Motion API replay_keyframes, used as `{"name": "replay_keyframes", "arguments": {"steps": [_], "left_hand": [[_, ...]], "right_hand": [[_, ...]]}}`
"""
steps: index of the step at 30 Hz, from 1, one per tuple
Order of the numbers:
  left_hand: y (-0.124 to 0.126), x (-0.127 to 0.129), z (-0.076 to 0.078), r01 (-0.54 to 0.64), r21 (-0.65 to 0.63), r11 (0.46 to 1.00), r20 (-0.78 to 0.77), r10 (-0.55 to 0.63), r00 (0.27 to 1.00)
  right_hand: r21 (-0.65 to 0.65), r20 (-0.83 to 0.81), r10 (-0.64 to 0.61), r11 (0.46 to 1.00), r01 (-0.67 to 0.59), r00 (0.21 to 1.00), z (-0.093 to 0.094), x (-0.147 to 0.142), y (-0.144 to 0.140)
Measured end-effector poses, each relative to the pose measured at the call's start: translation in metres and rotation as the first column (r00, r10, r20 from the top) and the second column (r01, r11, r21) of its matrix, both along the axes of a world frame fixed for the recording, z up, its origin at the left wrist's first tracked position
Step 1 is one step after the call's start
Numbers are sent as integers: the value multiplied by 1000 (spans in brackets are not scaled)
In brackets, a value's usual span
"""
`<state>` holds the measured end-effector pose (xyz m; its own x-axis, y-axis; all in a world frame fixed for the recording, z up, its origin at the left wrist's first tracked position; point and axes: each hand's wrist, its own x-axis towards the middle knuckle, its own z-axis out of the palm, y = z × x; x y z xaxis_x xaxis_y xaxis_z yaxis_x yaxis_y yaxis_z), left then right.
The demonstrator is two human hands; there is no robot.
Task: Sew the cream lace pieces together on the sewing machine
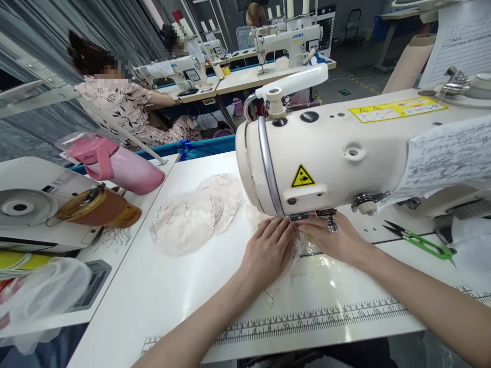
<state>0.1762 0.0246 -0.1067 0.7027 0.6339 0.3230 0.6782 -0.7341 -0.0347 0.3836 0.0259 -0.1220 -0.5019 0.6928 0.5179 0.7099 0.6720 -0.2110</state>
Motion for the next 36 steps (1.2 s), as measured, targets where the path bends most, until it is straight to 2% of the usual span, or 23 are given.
{"name": "replay_keyframes", "arguments": {"steps": [3, 5, 7, 10, 12, 13, 15, 17, 19, 21, 23, 25, 27, 30, 33, 36], "left_hand": [[-2, 0, 8, 2, 54, 999, -38, 0, 999], [-5, -6, 17, 43, 72, 996, -39, -40, 998], [-8, -20, 27, 153, 63, 986, -34, -151, 988], [-18, -46, 33, 375, 58, 925, -57, -372, 926], [-26, -60, 32, 422, 78, 903, -78, -416, 906], [-31, -64, 30, 405, 89, 910, -73, -400, 914], [-39, -66, 28, 290, 66, 955, -16, -290, 957], [-42, -61, 31, 128, -43, 991, 74, -125, 989], [-39, -53, 39, 8, -167, 986, 105, 9, 994], [-30, -46, 48, -3, -193, 981, 48, 13, 999], [-16, -39, 53, 80, -158, 984, -58, -91, 994], [-3, -31, 51, 184, -114, 976, -131, -199, 971], [6, -23, 43, 233, -48, 971, -138, -237, 962], [12, -15, 27, 231, 74, 970, -79, -225, 971], [11, -13, 15, 228, 161, 960, -17, -228, 973], [8, -15, 11, 213, 223, 951, 14, -221, 975]], "right_hand": [[72, 27, 6, 997, -8, 1000, 2, 1, 0], [114, 29, 1, 993, -4, 1000, 3, 2, 0], [149, 32, 7, 989, -11, 999, 3, 2, 0], [150, 47, 11, 988, -18, 999, 3, 1, -2], [118, 63, -7, 993, -1, 998, 5, 0, -4], [93, 77, -11, 996, 4, 997, 5, -1, -5], [33, 96, 5, 999, -8, 995, 6, -3, -8], [-36, 87, 40, 999, -37, 995, 5, -4, -10], [-68, 55, 60, 996, -56, 997, 4, -5, -10], [-47, 13, 76, 996, -75, 997, 2, -4, -10], [-17, -17, 112, 993, -113, 994, 1, -3, -8], [-3, -18, 142, 990, -142, 990, 2, -2, -8], [12, 12, 136, 991, -136, 991, 4, 0, -8], [48, 49, 84, 995, -87, 995, 4, 0, -9], [16, 80, -12, 1000, 10, 997, 2, -3, -11], [-22, 120, 8, 1000, -5, 993, -1, -6, -12]]}}
